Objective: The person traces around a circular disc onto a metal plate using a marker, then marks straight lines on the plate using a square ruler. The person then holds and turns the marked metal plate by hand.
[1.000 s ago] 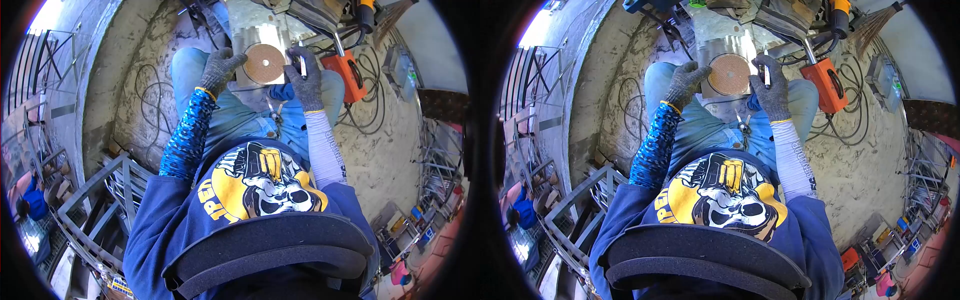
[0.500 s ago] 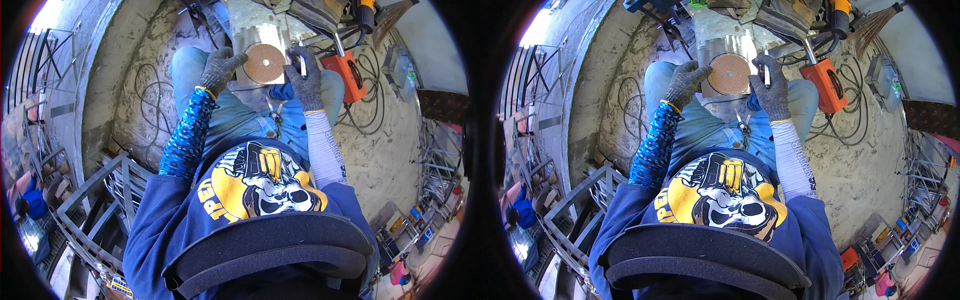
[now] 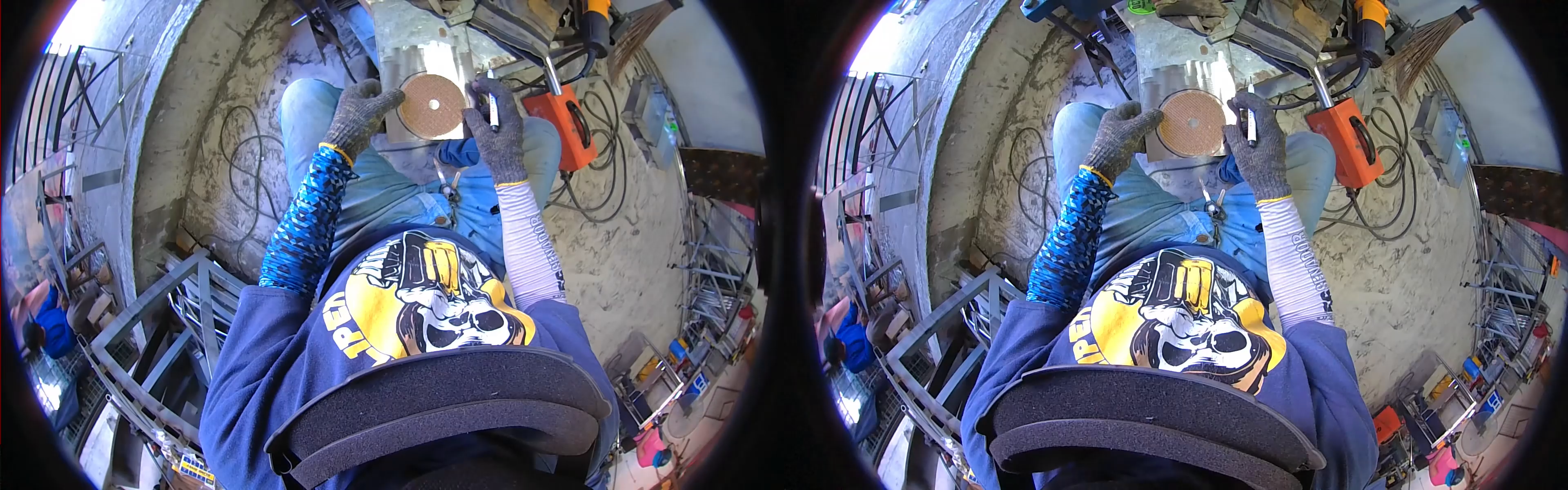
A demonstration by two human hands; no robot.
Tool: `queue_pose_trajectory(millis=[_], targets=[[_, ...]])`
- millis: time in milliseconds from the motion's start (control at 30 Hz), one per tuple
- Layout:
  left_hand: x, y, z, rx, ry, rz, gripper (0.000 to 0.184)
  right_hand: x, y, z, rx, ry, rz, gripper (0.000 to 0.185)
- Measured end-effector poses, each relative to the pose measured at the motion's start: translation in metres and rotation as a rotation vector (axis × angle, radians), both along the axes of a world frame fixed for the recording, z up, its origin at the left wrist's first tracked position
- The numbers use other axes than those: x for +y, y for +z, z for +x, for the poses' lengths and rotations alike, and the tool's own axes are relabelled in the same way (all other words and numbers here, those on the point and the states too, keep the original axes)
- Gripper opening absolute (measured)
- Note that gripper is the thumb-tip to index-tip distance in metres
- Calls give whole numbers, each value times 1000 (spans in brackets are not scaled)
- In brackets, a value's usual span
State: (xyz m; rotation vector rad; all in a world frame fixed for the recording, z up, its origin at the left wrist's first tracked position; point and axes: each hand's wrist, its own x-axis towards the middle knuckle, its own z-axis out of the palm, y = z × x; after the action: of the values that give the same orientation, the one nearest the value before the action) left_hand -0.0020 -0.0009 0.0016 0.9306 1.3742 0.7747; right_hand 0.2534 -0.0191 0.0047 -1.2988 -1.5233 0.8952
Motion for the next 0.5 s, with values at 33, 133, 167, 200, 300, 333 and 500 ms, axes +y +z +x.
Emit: queue_pose_trajectory(millis=[33,133,167,200,300,333,500], targets=[[0,-1,0,-11,4,-3,34,0,1,0,-22,1,17,51],[1,-3,0,-24,3,-11,34,0,1,0,-52,0,35,51],[1,-5,-1,-24,-3,-15,34,1,1,0,-59,-2,37,51],[1,-5,0,-24,-3,-16,34,1,1,0,-59,-2,37,51],[1,-7,0,-21,3,-10,34,1,2,0,-88,-5,50,51],[1,-8,0,-25,-2,-4,34,1,3,0,-86,-2,47,51],[0,-7,0,-43,1,6,34,1,5,0,-90,0,52,51]])
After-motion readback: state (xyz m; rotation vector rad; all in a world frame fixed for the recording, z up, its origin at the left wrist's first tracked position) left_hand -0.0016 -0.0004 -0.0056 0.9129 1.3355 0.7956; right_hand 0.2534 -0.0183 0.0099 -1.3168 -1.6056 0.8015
